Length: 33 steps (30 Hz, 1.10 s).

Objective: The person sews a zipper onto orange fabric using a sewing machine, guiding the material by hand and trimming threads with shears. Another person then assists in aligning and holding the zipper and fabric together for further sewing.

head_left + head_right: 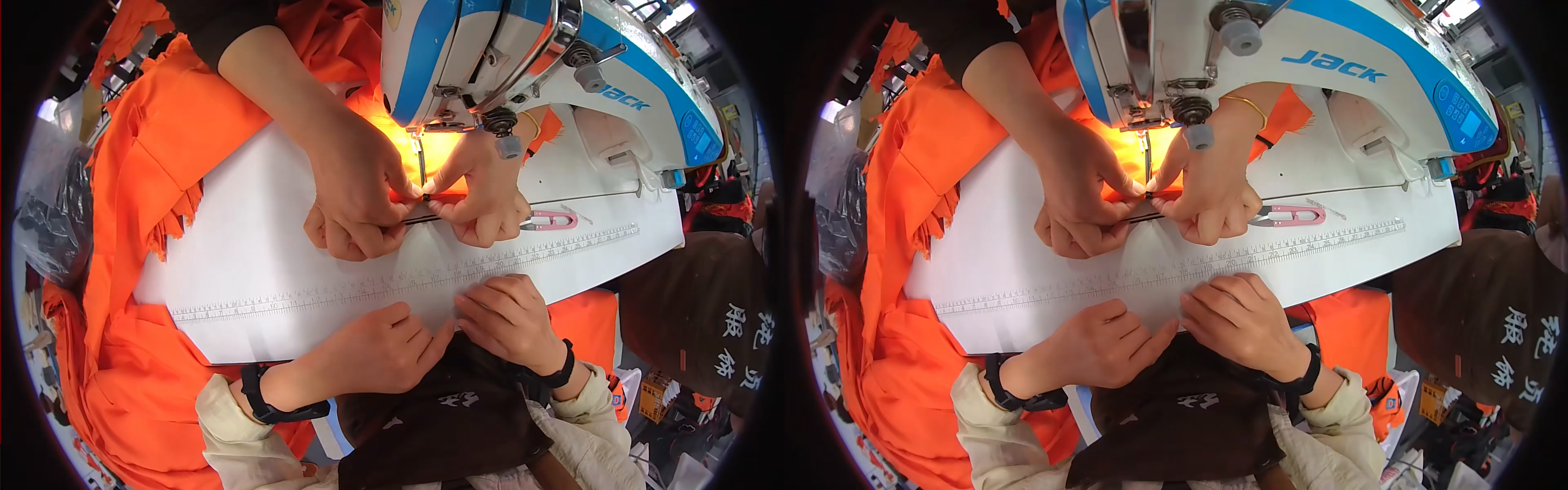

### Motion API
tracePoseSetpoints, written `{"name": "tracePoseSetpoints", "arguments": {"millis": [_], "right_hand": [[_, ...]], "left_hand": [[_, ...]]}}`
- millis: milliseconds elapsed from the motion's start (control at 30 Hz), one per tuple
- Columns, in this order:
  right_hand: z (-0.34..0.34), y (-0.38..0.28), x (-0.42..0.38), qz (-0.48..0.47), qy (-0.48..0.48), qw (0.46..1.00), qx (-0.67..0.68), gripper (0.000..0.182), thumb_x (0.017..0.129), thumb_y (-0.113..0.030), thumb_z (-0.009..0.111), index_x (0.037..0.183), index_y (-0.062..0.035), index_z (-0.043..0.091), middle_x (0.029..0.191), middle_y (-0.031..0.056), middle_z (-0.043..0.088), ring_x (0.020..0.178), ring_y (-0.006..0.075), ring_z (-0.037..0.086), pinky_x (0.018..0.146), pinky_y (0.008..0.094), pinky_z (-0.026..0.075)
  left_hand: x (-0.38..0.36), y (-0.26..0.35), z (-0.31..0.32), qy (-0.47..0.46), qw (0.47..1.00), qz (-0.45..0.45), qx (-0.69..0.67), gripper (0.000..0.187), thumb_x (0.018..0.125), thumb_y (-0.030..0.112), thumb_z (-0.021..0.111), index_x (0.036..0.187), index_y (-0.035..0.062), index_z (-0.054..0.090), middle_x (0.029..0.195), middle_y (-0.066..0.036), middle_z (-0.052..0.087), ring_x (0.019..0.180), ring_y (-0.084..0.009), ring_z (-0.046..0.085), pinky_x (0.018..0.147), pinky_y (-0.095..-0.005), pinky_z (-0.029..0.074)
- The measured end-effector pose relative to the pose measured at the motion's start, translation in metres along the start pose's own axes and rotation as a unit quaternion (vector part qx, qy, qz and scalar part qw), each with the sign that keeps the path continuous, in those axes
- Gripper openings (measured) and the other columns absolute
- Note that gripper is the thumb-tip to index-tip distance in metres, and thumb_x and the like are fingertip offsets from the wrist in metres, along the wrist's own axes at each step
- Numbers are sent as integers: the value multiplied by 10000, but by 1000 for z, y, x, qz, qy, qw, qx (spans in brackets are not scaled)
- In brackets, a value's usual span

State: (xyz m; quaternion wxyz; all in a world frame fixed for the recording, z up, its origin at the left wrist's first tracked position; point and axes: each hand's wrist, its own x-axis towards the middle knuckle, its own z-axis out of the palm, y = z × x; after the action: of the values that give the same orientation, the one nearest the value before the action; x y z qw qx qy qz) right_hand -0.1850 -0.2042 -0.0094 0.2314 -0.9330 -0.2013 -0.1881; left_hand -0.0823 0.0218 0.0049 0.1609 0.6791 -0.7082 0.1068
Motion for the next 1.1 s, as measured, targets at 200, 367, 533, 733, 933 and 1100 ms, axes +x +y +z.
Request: {"name": "tracePoseSetpoints", "arguments": {"millis": [200, 367, 533, 733, 933, 1100], "right_hand": [[-1, 4, -1, -12, 4, 1000, 4, 370, 680, -100, 836, 1029, -30, 737, 1080, 45, 668, 970, 249, 607, 788, 386, 508], [0, 6, 0, -22, 9, 1000, -1, 381, 655, -96, 842, 1015, -33, 736, 1074, 43, 668, 963, 249, 603, 795, 386, 504], [0, 3, 6, -14, 43, 999, -7, 416, 627, -90, 842, 1025, -40, 729, 1106, 45, 658, 966, 272, 599, 821, 413, 486], [0, 2, 20, 16, 70, 996, -59, 409, 671, -139, 857, 1050, -58, 725, 1113, 39, 647, 1019, 244, 593, 871, 404, 457], [3, -8, 41, 90, 55, 982, -158, 468, 694, -233, 863, 1113, -87, 713, 1175, 26, 612, 1147, 233, 536, 1006, 427, 348], [10, -12, 59, 122, 28, 972, -197, 536, 688, -322, 872, 1159, -134, 700, 1217, 10, 573, 1233, 214, 481, 1078, 457, 301]], "left_hand": [[4, -5, -4, -8, 999, -30, 41, 317, 813, 157, 668, 1106, 48, 723, 813, 9, 567, 811, -142, 584, 833, -339, 480], [5, -22, 0, 64, 980, -142, 124, 203, 833, 185, 661, 990, 63, 705, 1122, -36, 649, 1225, -196, 543, 1096, -449, 392], [7, -38, -7, 96, 975, -176, 99, 239, 787, 170, 726, 996, 53, 719, 1172, -42, 643, 1262, -196, 524, 1076, -468, 404], [8, -44, -8, 69, 976, -187, 88, 274, 792, 188, 731, 1028, 48, 726, 1214, -40, 637, 1289, -193, 505, 1091, -462, 380], [7, -52, -2, 56, 979, -173, 96, 421, 751, 203, 792, 1131, 49, 696, 1289, -47, 601, 1323, -212, 486, 1131, -504, 322], [6, -53, -3, 51, 979, -181, 78, 416, 741, 208, 799, 1112, 53, 695, 1293, -45, 598, 1323, -211, 488, 1138, -509, 306]]}}
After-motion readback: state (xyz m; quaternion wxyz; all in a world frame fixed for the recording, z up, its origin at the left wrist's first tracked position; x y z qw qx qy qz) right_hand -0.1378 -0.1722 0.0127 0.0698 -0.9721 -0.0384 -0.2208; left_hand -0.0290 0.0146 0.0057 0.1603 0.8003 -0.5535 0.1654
